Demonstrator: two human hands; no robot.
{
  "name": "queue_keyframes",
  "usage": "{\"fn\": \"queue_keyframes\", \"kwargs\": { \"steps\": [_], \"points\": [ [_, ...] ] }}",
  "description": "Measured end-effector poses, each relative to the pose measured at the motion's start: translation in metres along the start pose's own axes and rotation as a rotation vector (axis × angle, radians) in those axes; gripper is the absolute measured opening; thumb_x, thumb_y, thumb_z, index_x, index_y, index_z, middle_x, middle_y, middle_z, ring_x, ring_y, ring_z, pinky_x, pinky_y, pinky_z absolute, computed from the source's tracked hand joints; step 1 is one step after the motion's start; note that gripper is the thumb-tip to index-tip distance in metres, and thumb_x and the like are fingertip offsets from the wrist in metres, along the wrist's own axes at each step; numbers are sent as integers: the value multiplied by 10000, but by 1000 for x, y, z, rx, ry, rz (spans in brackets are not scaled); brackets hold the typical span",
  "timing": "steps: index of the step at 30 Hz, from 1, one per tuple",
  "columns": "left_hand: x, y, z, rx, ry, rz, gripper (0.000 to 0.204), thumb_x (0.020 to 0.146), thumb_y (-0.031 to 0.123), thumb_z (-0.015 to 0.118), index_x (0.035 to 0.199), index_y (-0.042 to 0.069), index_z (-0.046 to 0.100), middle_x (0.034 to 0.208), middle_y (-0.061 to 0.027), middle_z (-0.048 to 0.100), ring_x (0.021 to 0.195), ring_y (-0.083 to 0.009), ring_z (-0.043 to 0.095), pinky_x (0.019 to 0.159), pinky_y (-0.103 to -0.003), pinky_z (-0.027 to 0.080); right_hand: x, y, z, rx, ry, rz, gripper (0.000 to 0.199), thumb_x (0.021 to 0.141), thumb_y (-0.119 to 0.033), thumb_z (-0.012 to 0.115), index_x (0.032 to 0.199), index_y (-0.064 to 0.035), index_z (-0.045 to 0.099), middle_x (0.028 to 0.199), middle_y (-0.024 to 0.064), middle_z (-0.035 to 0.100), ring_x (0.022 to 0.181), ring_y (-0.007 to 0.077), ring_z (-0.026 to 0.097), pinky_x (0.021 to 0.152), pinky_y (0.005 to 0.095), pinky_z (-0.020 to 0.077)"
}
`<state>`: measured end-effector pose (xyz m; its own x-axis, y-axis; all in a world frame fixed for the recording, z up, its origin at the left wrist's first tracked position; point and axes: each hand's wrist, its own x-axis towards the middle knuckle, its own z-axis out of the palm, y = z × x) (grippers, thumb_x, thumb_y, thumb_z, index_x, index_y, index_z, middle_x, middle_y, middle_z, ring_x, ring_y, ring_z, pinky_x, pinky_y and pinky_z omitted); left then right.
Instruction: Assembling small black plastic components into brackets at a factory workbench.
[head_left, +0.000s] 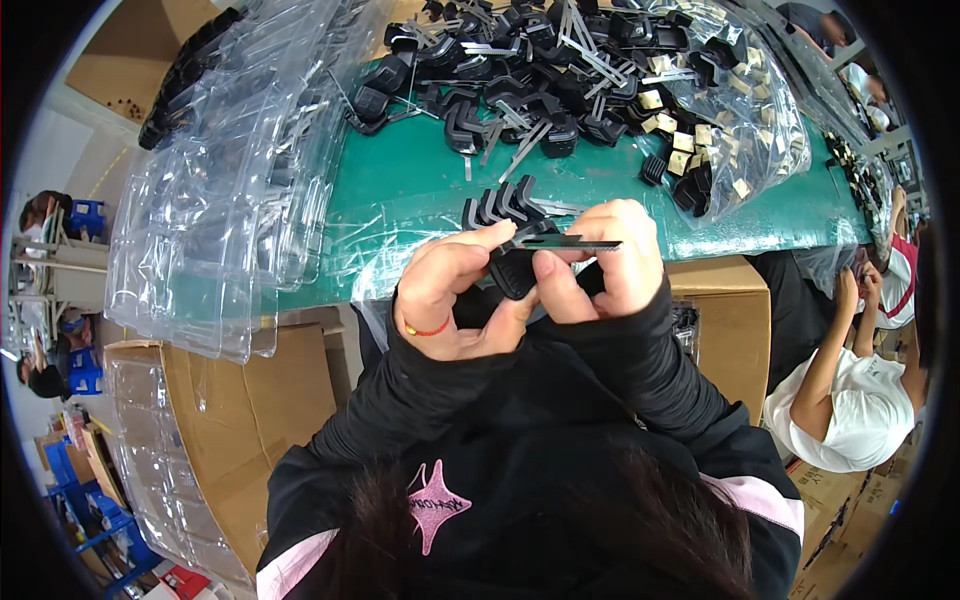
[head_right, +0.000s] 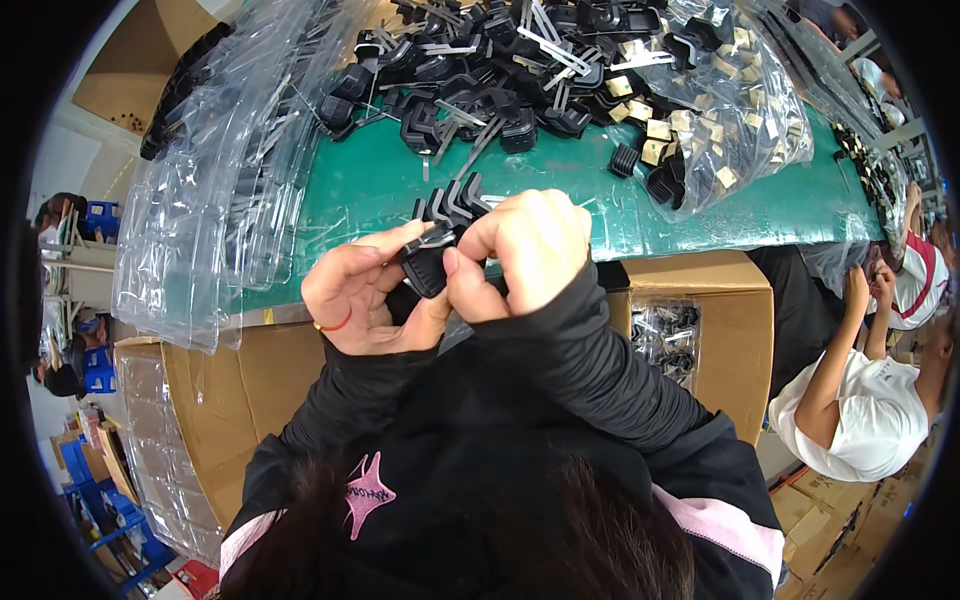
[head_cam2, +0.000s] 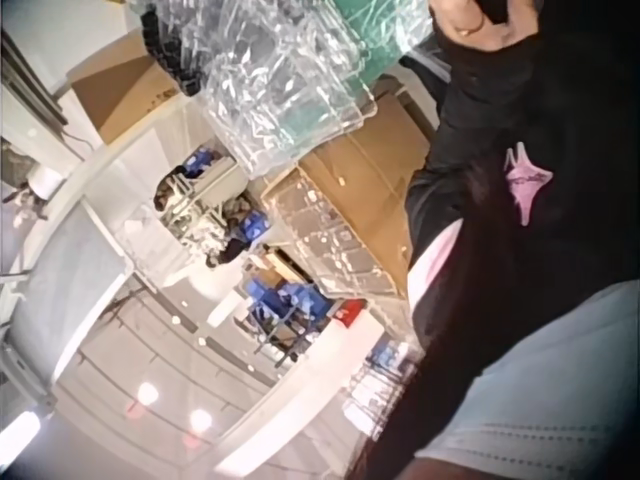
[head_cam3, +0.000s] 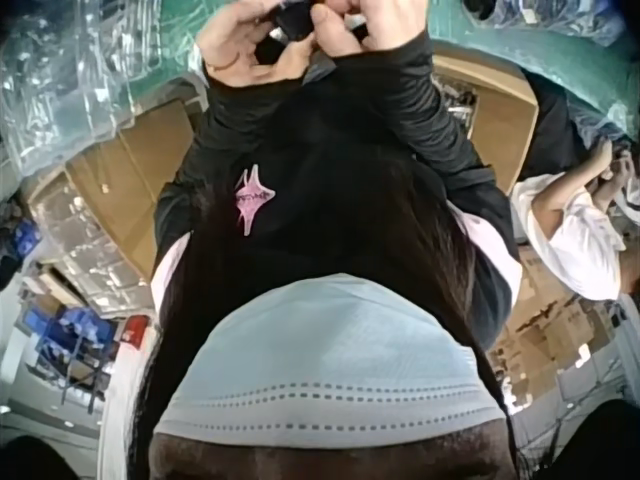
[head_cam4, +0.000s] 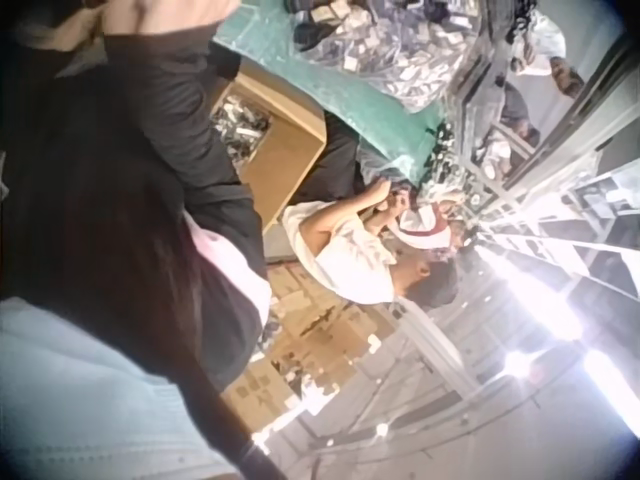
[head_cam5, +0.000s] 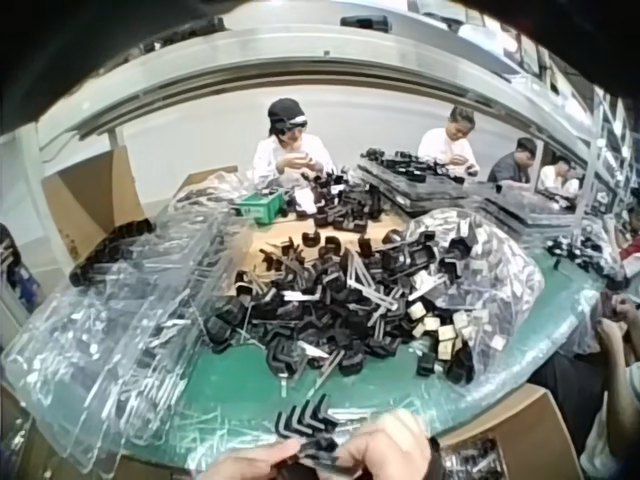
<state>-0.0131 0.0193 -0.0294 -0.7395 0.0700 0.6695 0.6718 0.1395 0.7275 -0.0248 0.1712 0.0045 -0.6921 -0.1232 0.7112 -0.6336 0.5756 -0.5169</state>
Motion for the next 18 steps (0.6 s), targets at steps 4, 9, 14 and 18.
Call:
{"fn": "queue_keyframes", "kwargs": {
  "steps": [4, 9, 14, 18],
  "points": [
    [2, 1, -4, -79, -11, -12, 637, 681, -33, 747, 1128, 55, 302, 1089, -242, 547, 1000, -296, 600, 826, -381, 529, 7, -18, -2, -161, -56, -102, 217, 584, -84, 699, 702, -123, 522, 710, 26, 536, 669, 234, 522, 627, 361, 385],
    [9, 4, 6, -95, 81, -43, 608, 656, -95, 697, 1154, -7, 360, 1071, -195, 559, 961, -254, 621, 841, -330, 514, 10, -13, -15, -124, 15, -180, 250, 592, -82, 726, 738, -106, 524, 701, 30, 521, 628, 234, 510, 601, 359, 389],
    [3, -13, -3, -217, 123, -202, 736, 632, -101, 754, 1165, 50, 269, 1128, -232, 528, 1000, -257, 604, 851, -342, 518, 31, -27, -46, 244, 58, 483, 124, 777, -64, 649, 736, -45, 534, 669, -18, 509, 613, 58, 454, 568, 217, 383],
    [7, -1, 1, -299, 193, -169, 758, 619, -115, 756, 1156, 73, 255, 1111, -245, 546, 1011, -282, 602, 858, -384, 519, 20, -11, -22, 634, -24, 683, 111, 786, -48, 660, 749, -48, 556, 686, -33, 540, 630, 26, 456, 581, 198, 388]
  ]
}}
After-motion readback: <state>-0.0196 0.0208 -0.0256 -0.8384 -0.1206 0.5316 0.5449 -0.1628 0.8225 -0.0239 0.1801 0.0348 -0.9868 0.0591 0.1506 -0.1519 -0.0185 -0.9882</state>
